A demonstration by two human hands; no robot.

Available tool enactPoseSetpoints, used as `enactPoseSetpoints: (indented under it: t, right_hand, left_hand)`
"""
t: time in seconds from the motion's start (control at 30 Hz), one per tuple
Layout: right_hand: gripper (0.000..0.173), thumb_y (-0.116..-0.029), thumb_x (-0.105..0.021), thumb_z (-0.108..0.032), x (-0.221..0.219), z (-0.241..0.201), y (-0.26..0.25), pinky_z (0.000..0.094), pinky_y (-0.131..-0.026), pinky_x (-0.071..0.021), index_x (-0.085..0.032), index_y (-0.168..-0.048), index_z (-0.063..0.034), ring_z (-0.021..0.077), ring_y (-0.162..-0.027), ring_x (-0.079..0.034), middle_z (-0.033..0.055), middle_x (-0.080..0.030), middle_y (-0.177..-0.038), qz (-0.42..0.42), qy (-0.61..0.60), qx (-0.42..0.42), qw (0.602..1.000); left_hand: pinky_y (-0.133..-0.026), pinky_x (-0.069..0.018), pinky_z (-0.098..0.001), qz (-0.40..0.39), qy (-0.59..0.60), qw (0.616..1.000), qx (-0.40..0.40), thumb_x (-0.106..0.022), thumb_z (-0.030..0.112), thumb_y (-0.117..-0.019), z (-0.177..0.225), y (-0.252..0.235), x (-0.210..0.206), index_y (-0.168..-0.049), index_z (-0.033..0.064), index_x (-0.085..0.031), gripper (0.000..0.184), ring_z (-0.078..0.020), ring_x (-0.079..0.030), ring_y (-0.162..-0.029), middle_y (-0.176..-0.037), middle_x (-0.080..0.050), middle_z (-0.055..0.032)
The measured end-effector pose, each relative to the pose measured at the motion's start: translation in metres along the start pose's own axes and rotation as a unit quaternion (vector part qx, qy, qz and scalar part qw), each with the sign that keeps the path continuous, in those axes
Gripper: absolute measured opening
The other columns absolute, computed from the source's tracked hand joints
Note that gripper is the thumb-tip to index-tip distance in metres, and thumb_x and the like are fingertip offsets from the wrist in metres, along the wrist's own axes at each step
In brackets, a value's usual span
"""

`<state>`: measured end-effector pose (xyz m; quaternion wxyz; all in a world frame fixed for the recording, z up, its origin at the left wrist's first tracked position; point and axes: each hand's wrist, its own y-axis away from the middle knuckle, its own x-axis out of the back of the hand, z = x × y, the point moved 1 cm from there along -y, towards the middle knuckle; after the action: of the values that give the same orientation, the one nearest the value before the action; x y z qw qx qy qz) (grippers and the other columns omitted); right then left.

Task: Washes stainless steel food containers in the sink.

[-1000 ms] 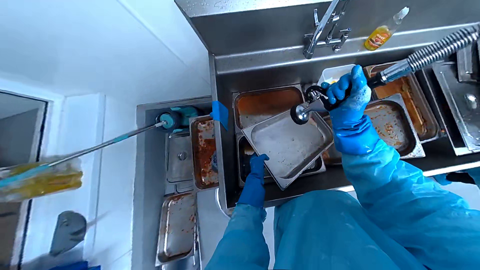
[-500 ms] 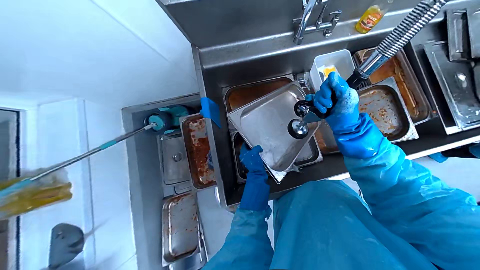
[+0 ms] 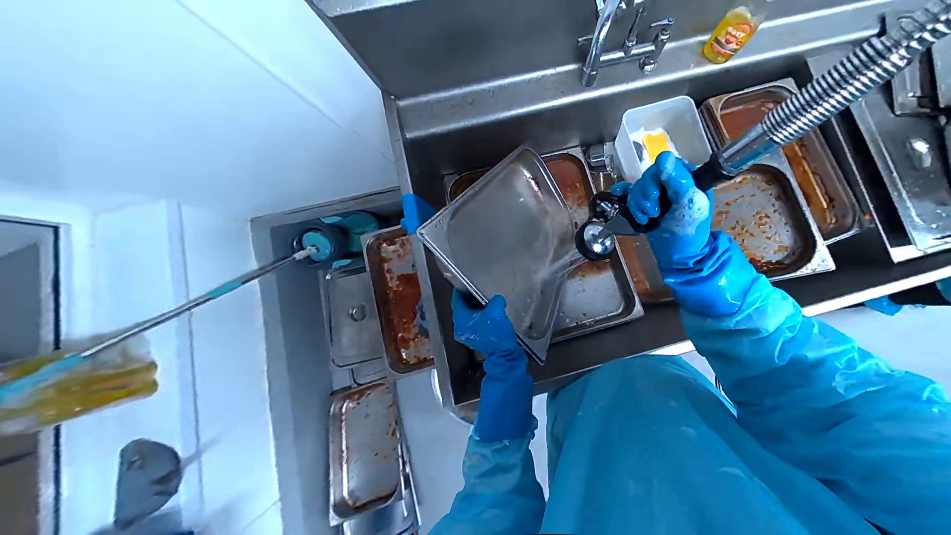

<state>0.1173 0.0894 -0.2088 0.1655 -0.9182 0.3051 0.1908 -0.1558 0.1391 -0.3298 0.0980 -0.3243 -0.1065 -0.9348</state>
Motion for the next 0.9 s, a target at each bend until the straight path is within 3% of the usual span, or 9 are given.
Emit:
enactPoseSetpoints:
  t: [0.13,0.27,0.37,0.47,0.63,0.73,0.8,0.9]
  right_hand:
    - [0.043,-0.1084,-0.036,-0.019,0.000,-0.005,-0.002,0.0438,-0.070,-0.0584,-0.046,-0.067,-0.0170,0.0135,-0.046,-0.049,-0.0047,-0.039,-0.048,-0.011,-0.031,-0.045,0.998]
    - [0.041,-0.1068,-0.041,-0.022,0.006,-0.008,-0.011,0.0471,-0.078,-0.0594,-0.052,-0.069,-0.0153,0.0148,-0.051,-0.055,-0.0033,-0.047,-0.051,-0.017,-0.036,0.119,0.992]
    - [0.045,-0.1068,-0.039,-0.026,0.000,-0.026,-0.029,0.0452,-0.074,-0.0593,-0.053,-0.065,-0.0161,0.0152,-0.049,-0.056,-0.0022,-0.049,-0.049,0.006,-0.056,0.189,0.980]
    - [0.039,-0.1048,-0.046,-0.023,-0.002,-0.033,-0.045,0.0449,-0.070,-0.0611,-0.054,-0.067,-0.0148,0.0157,-0.048,-0.058,-0.0009,-0.052,-0.049,-0.005,-0.048,0.238,0.970]
    - [0.035,-0.1033,-0.048,-0.011,-0.008,-0.033,-0.053,0.0441,-0.063,-0.0601,-0.051,-0.069,-0.0137,0.0147,-0.047,-0.055,-0.0022,-0.049,-0.050,-0.024,0.018,0.141,0.990]
    - [0.035,-0.1032,-0.047,-0.013,-0.003,-0.025,-0.056,0.0442,-0.066,-0.0597,-0.052,-0.069,-0.0138,0.0149,-0.047,-0.055,-0.0018,-0.049,-0.050,0.000,0.011,0.174,0.985]
    - [0.033,-0.1027,-0.049,-0.012,-0.003,-0.023,-0.058,0.0427,-0.062,-0.0592,-0.052,-0.069,-0.0133,0.0148,-0.046,-0.054,-0.0015,-0.049,-0.050,0.010,0.021,0.165,0.986]
    - [0.036,-0.1043,-0.047,-0.013,-0.005,-0.020,-0.059,0.0414,-0.060,-0.0590,-0.052,-0.068,-0.0127,0.0148,-0.045,-0.054,-0.0010,-0.050,-0.050,0.025,0.013,0.158,0.987]
  left_hand:
    - [-0.092,-0.0533,-0.0565,0.012,0.018,0.999,0.035,-0.077,0.007,-0.0662,0.003,-0.002,0.013,-0.132,0.0045,-0.065,0.066,-0.0301,-0.067,-0.108,-0.116,-0.071,-0.0166]
    - [-0.088,-0.0530,-0.0575,0.015,0.025,0.996,0.082,-0.076,0.004,-0.0659,0.004,-0.004,0.029,-0.120,0.0024,-0.070,0.054,-0.0314,-0.067,-0.104,-0.109,-0.071,-0.0176]
    - [-0.086,-0.0518,-0.0633,0.002,0.004,0.993,0.114,-0.077,0.005,-0.0639,-0.005,-0.010,0.042,-0.115,0.0030,-0.071,0.052,-0.0363,-0.066,-0.104,-0.108,-0.071,-0.0197]
    - [-0.086,-0.0513,-0.0633,-0.008,-0.019,0.993,0.113,-0.078,0.004,-0.0634,-0.013,-0.008,0.050,-0.116,0.0036,-0.072,0.053,-0.0367,-0.066,-0.104,-0.108,-0.071,-0.0198]
    - [-0.085,-0.0528,-0.0573,-0.021,0.004,0.998,0.065,-0.076,0.000,-0.0633,-0.003,0.003,0.058,-0.119,0.0007,-0.069,0.056,-0.0325,-0.066,-0.100,-0.107,-0.070,-0.0194]
    - [-0.085,-0.0527,-0.0564,-0.032,-0.016,0.999,0.029,-0.076,0.002,-0.0639,0.004,0.004,0.058,-0.125,0.0009,-0.067,0.062,-0.0313,-0.067,-0.099,-0.107,-0.071,-0.0190]
    - [-0.087,-0.0519,-0.0579,-0.038,-0.030,0.999,0.018,-0.076,0.004,-0.0644,0.005,0.001,0.059,-0.128,0.0008,-0.066,0.065,-0.0325,-0.067,-0.099,-0.108,-0.071,-0.0199]
    - [-0.085,-0.0517,-0.0575,-0.033,-0.028,0.999,0.010,-0.076,0.005,-0.0634,0.005,-0.003,0.059,-0.127,-0.0001,-0.067,0.064,-0.0325,-0.067,-0.097,-0.105,-0.071,-0.0198]
